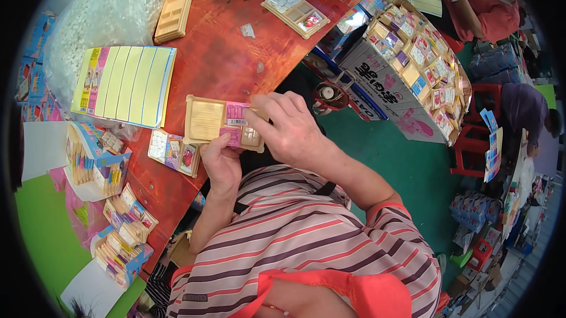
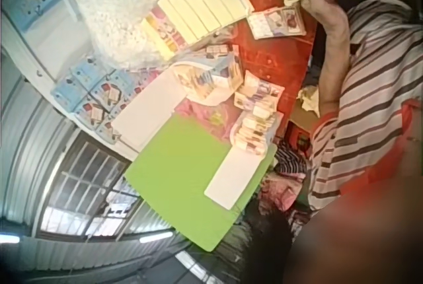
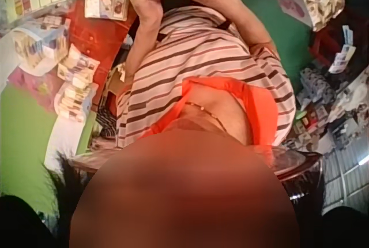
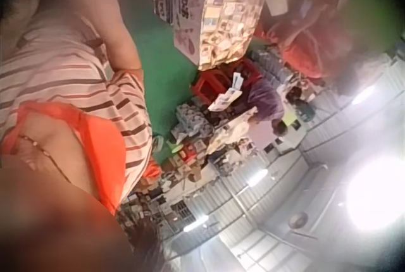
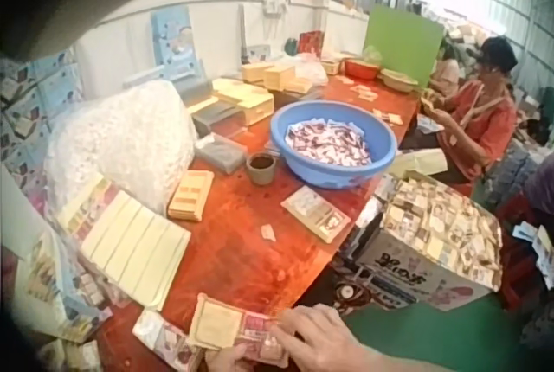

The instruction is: The recorder is packaging small white items into plastic trays and then into larger boxes at a workshop table.

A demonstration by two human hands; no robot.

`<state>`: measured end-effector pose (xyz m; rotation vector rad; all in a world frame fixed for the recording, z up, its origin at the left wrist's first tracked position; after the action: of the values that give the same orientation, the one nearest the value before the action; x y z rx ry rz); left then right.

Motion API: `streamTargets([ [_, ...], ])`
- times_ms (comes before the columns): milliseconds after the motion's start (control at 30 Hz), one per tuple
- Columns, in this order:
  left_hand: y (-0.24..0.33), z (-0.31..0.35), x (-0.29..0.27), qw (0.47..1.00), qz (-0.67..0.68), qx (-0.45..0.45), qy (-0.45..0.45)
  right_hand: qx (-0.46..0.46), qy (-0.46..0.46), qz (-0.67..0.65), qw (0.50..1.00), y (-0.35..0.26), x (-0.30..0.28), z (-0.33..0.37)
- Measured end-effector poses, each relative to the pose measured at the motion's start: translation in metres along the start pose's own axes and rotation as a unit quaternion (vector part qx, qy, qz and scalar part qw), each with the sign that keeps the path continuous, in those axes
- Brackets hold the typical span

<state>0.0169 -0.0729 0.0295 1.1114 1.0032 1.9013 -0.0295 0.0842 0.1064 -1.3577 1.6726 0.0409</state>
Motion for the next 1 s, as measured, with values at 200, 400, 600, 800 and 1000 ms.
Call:
streamTargets([
  [200, 0.006, 0.005, 0.006, 0.998, -0.024, -0.038, -0.036, -0.075, -0.085, 0.036, 0.993, 0.012, -0.002, -0.007],
  [400, 0.004, 0.005, 0.008, 0.995, 0.009, -0.084, -0.052, -0.134, -0.056, 0.035, 0.989, 0.021, -0.001, -0.002],
  [600, 0.003, 0.006, 0.011, 0.994, 0.007, -0.087, -0.058, -0.137, -0.043, 0.034, 0.989, 0.018, -0.001, 0.003],
  [800, 0.001, 0.007, 0.016, 0.995, -0.01, -0.081, -0.058, -0.097, -0.035, -0.008, 0.995, 0.019, 0.001, 0.007],
  [1000, -0.003, 0.011, 0.018, 0.996, -0.042, -0.06, -0.053, 0.04, 0.018, -0.171, 0.984, 0.018, 0.004, 0.013],
])
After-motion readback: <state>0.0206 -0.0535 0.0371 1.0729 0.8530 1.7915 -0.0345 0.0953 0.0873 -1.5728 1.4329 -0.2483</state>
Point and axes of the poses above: each hand's wrist, its own z-axis away from the middle knuckle, its own x-axis out of the palm, y = z × x, the point moved 3 cm from there along -z, towards the middle knuckle, and after that the axes turned 15 degrees about -z, right-handed, at the moved point
